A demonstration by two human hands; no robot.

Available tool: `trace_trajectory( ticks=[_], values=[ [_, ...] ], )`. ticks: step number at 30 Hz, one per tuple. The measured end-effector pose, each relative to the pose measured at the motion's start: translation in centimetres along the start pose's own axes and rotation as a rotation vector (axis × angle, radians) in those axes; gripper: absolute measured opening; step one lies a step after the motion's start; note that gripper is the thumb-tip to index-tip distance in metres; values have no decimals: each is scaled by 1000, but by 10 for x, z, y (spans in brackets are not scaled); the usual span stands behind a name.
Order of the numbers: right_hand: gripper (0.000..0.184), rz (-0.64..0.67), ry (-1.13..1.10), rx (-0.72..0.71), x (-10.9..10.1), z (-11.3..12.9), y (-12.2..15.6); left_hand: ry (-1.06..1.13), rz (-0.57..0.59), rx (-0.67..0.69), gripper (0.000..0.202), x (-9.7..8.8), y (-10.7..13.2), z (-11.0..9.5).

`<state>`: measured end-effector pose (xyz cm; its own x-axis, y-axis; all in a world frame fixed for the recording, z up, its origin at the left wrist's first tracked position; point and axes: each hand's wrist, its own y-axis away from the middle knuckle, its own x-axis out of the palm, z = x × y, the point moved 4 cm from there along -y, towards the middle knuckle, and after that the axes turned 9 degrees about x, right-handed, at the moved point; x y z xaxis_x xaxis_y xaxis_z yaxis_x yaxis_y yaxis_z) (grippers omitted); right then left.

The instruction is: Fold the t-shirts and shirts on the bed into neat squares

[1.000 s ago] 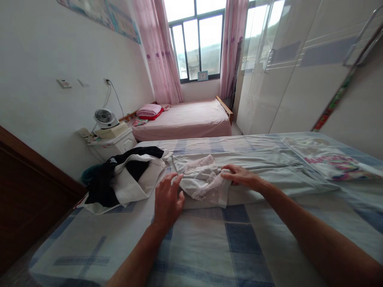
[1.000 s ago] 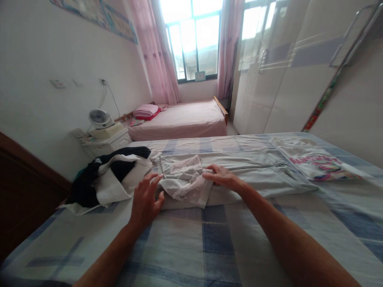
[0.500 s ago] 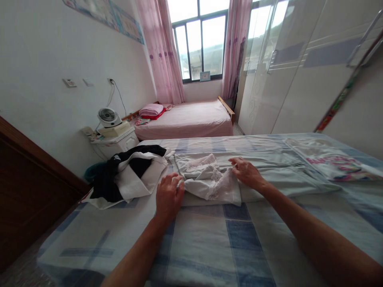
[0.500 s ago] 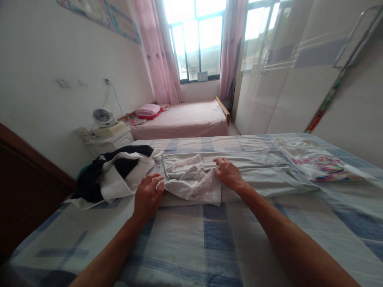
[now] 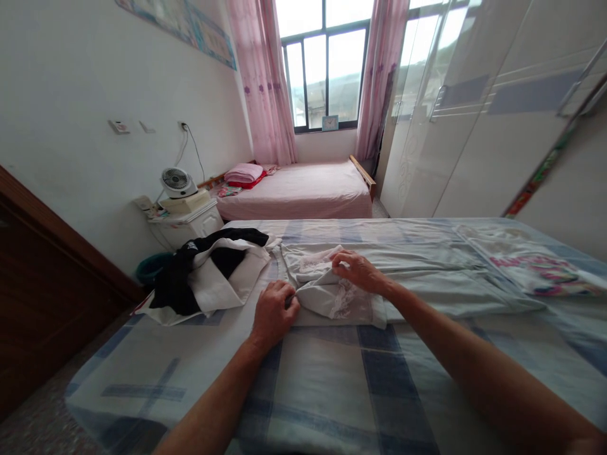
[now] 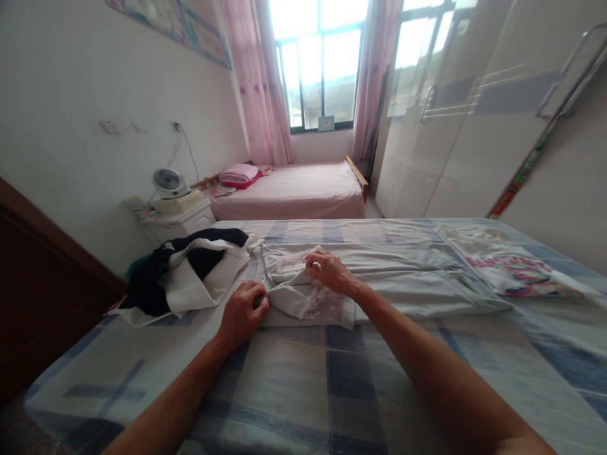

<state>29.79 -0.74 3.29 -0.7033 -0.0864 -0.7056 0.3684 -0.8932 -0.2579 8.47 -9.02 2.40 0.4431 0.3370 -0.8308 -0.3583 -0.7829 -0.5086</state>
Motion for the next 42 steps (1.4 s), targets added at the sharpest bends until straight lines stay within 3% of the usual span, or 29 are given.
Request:
trace_trajectory(
  ticks=[5,11,15,18,22,26,28,30,32,34,36,38,40,42],
  values=[
    [18,107,-106,39,-16,-3,20,132,-36,162,20,-7,-1,-8],
    [18,227,-124,15,-23,5,38,146,196,263,13,0,-10,-4],
    [15,141,-88,20,-27,9,34,242,285,243,16,2,-15,-1],
    [16,20,-64,37,-28,5,20,356,270,134,20,1,-17,4],
    [18,-89,-32,110,-18,-11,-9,423,193,-177,17,6,-20,26],
    [16,-144,70,192,-7,-27,-31,326,88,-352,17,11,-21,43],
    [16,-155,106,212,-8,-29,-32,203,4,-284,27,5,-19,41],
    [21,-157,145,208,-13,-28,-29,117,-27,-92,38,-3,-17,29],
    [26,-128,178,159,-19,-23,-22,68,37,111,47,-8,-13,14],
    [26,-60,176,74,-20,-16,-16,18,123,225,53,-9,-8,6],
    [23,-1,191,16,-16,-10,-12,-34,157,253,50,-6,-6,4],
    [15,4,260,7,-11,-7,-11,-76,135,249,32,-3,-6,6],
    [13,-49,340,42,-8,-5,-14,-118,74,254,17,-3,-6,8],
    [16,-121,390,99,-8,-4,-18,-148,-3,291,15,-6,-5,6]
  ],
)
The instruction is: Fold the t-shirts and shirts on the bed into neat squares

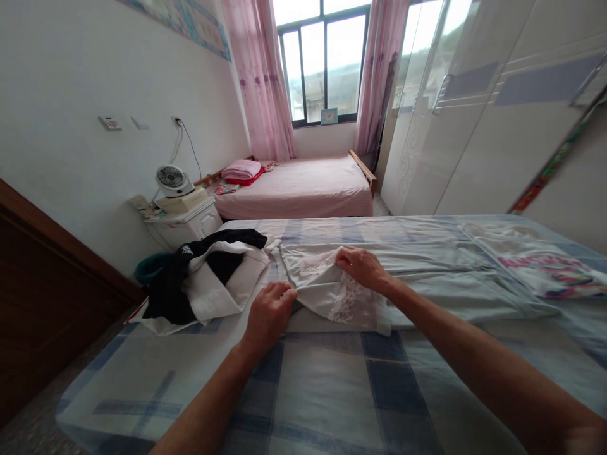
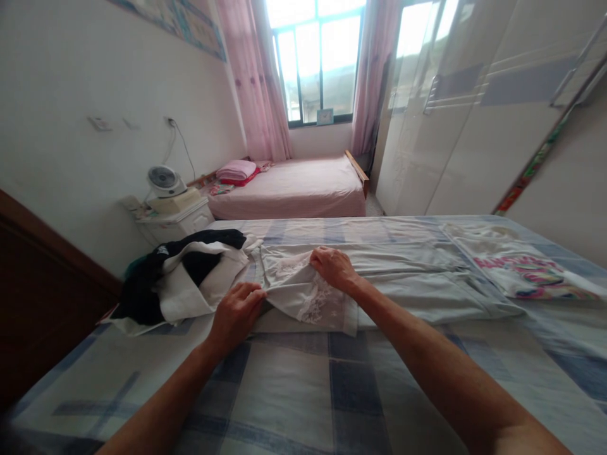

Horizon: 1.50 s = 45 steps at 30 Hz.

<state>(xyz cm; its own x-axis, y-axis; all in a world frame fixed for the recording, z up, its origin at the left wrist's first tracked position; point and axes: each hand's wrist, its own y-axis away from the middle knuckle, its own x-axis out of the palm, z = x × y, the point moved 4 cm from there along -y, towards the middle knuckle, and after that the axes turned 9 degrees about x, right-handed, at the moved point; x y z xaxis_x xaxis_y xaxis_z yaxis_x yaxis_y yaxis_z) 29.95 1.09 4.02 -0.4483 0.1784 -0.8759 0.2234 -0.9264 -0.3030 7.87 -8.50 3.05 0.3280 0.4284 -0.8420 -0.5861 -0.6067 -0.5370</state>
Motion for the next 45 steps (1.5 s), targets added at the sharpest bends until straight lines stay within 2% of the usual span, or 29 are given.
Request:
trace_trajectory(
  ticks=[2,5,7,10,12,14,16,19,21,24,26,29,31,33,37,39,41,45],
  values=[
    [17,-50,26,85,-2,-2,-4,-25,-48,50,15,-4,1,-3],
    [17,-56,34,174,-4,-5,-9,-54,-55,116,15,-7,3,-9],
    [16,-54,14,165,-5,-4,-11,-80,-79,126,14,-7,4,-10],
    [17,-131,-32,115,-8,1,-13,-127,-117,89,15,-7,5,-8],
    [17,-142,-40,118,-6,-1,-13,-123,-72,65,17,-4,6,-6],
    [17,-98,-30,136,-4,-9,-11,-79,-8,44,20,-2,8,-3],
    [19,-87,-28,163,-6,-22,-6,-27,-2,2,22,-4,8,-2],
    [23,-178,-47,202,-21,-42,9,61,-74,-34,23,-14,-5,-8],
    [27,-207,-41,141,-30,-43,22,108,-75,40,28,-17,-22,-18],
    [41,-132,41,-56,-26,-29,42,97,19,188,37,-2,-51,-35],
    [49,-37,117,-127,-11,-22,53,69,99,187,42,20,-61,-39],
    [58,111,182,-69,13,-27,63,56,229,79,50,58,-60,-31],
    [61,169,184,-13,22,-34,67,61,298,31,53,76,-53,-24],
    [62,185,169,1,23,-37,70,64,324,14,54,84,-47,-19],
    [60,176,125,-6,10,-39,69,76,329,4,56,83,-45,-16],
    [61,137,136,14,-3,-51,66,82,340,2,56,82,-46,-16],
    [61,73,197,73,-21,-77,64,86,353,4,56,82,-47,-15],
    [60,5,386,345,-55,-164,78,101,372,-5,56,84,-47,-14]
  ],
)
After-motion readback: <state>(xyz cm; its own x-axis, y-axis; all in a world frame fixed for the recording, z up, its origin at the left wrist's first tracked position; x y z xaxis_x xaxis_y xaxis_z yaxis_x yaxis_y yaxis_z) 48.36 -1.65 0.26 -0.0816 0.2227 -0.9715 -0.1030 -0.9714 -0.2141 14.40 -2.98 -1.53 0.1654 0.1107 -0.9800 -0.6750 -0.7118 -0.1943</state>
